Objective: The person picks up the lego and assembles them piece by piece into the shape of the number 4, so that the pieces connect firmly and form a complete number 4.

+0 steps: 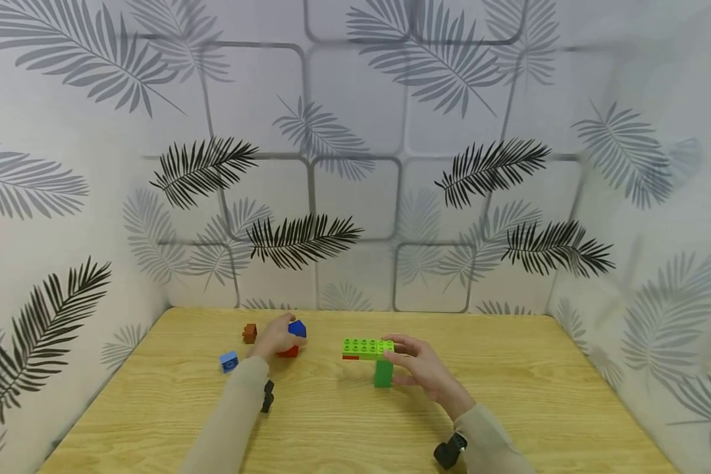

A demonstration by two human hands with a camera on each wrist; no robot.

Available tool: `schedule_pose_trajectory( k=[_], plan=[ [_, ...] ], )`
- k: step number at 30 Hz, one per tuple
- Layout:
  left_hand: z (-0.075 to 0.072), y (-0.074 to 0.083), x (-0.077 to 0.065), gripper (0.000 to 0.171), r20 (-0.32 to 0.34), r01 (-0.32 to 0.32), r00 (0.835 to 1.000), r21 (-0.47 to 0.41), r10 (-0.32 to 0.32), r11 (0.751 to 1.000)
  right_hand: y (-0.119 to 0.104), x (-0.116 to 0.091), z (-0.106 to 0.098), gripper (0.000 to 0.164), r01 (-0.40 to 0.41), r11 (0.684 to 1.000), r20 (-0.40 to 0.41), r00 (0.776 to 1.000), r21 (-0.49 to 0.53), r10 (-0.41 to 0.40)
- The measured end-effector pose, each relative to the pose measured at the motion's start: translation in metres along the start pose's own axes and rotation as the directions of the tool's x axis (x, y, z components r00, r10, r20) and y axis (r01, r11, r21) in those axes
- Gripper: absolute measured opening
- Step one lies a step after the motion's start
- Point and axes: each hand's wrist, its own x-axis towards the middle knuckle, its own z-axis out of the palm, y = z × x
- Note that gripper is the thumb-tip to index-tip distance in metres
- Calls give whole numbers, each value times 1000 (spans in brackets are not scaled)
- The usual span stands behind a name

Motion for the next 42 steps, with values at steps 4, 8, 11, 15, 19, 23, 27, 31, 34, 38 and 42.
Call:
schedule_pose_trajectory(
  k=[4, 8, 11, 15, 19, 23, 27, 31, 34, 38, 42],
  plan=[
    [-1, 7, -4, 61, 29, 30, 999, -27, -29, 999, 1, 0, 0, 54, 0, 1000, 9, 1000, 6, 0],
    [1, 8, -2, 56, 18, 22, 1000, -17, -22, 1000, 1, 0, 0, 56, 7, 1000, 14, 1000, 8, -7],
    [3, 7, -1, 49, 8, 8, 1000, 8, -8, 1000, 1, 0, 0, 57, 6, 1000, 19, 1000, 9, -6],
    [5, 4, 0, 43, -9, -14, 1000, -1, 14, 1000, 1, 1, 1, 59, 3, 1000, 28, 1000, 11, -4],
    [7, -1, -1, 47, -29, -23, 999, -49, 21, 999, 1, 1, 2, 58, 3, 1000, 28, 1000, 11, -4],
    [6, 1, -2, 50, -62, -41, 997, -98, 35, 994, 1, 2, 2, 55, 3, 1000, 18, 1000, 9, -3],
    [5, 6, -5, 49, -117, -95, 990, -149, 78, 984, 1, 4, 1, 55, -2, 1000, 16, 1000, 8, 2],
    [5, 11, -8, 45, -195, -179, 971, -204, 139, 962, 1, 3, -1, 55, -9, 1000, 18, 1000, 9, 9],
    [5, 16, -10, 44, -245, -225, 955, -225, 169, 948, 1, 3, -1, 55, -11, 1000, 18, 1000, 10, 11],
    [4, 23, -13, 42, -274, -259, 943, -251, 188, 933, 0, 3, -1, 56, -10, 1000, 19, 1000, 13, 10],
    [6, 31, -16, 40, -279, -277, 940, -281, 198, 919, 0, 2, -1, 58, -14, 1000, 21, 1000, 15, 14]
  ],
)
